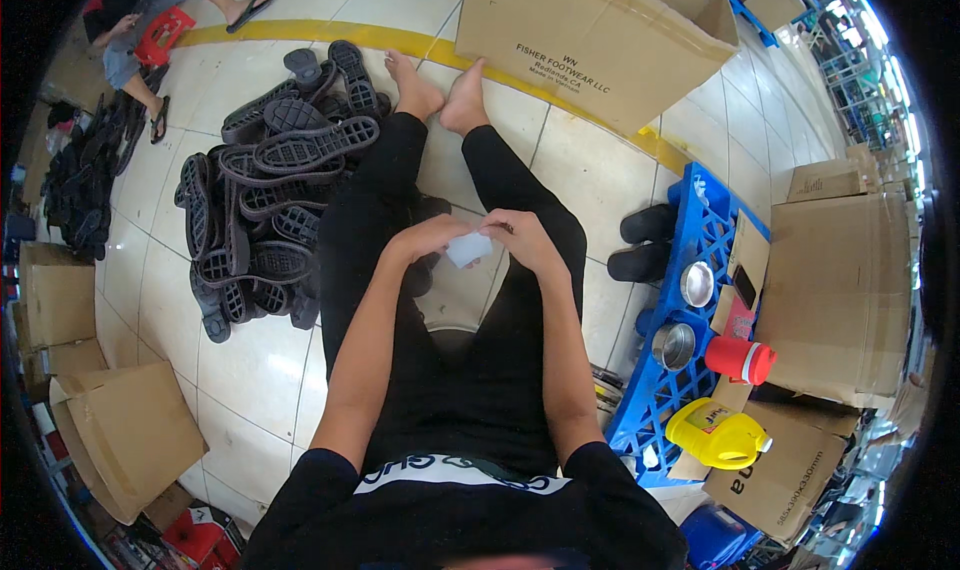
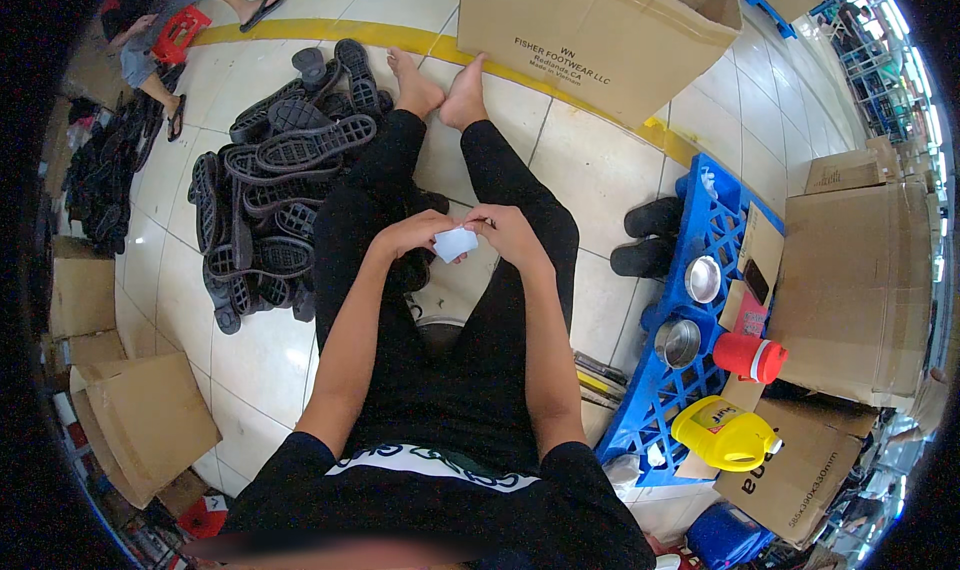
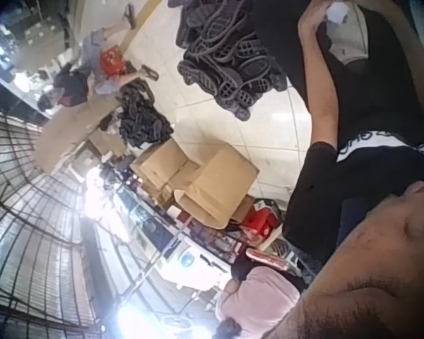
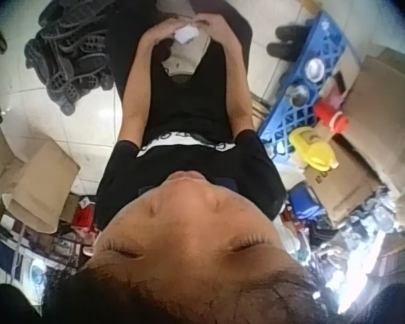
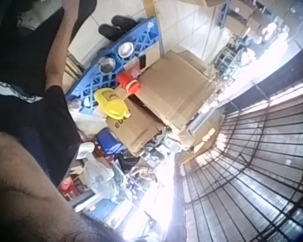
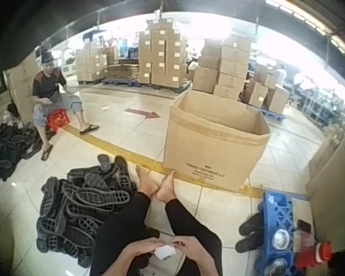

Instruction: The person folds a piece of cloth by hand, attaches it to a metal clip, and picks up a shoe sole.

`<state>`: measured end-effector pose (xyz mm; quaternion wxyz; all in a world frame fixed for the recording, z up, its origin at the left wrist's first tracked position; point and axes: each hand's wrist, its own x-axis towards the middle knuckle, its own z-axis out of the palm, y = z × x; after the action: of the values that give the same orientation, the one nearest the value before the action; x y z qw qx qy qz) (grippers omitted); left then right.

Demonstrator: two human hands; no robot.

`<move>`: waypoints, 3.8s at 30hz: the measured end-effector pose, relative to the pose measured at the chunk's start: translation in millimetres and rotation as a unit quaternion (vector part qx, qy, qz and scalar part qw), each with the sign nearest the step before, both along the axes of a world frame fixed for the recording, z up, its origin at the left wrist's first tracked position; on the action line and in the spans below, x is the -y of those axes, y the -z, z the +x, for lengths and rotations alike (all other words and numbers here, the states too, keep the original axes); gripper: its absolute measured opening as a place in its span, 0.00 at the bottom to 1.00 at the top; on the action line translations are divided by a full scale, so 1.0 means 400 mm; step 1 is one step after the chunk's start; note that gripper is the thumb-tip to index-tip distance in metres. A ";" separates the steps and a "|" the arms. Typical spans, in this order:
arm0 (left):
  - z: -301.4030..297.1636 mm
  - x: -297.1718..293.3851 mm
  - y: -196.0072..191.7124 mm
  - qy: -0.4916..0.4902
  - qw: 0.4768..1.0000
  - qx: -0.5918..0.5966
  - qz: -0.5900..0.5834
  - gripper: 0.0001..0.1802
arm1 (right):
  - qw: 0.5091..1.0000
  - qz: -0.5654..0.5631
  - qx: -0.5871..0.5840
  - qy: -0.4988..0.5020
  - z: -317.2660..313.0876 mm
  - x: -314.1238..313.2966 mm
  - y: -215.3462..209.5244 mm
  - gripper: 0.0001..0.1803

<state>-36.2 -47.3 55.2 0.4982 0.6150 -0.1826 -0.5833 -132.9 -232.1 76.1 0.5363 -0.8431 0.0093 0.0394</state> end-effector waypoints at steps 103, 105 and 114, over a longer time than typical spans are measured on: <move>-0.018 -0.007 0.088 -0.445 0.891 -0.078 -0.043 0.17 | 0.923 0.375 -0.087 0.023 0.020 0.010 0.024 0.07; -0.017 -0.004 0.094 -0.439 0.896 -0.061 -0.037 0.17 | 0.937 0.334 -0.100 0.014 0.023 0.005 0.022 0.07; -0.032 0.007 0.060 -0.302 0.951 -0.025 -0.063 0.17 | 0.986 0.141 -0.014 0.089 0.040 -0.030 0.046 0.07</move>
<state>-48.8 -50.0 31.2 0.6934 0.5937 -0.0123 -0.4080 -117.1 -220.0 57.6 0.6514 -0.7539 0.0858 0.0040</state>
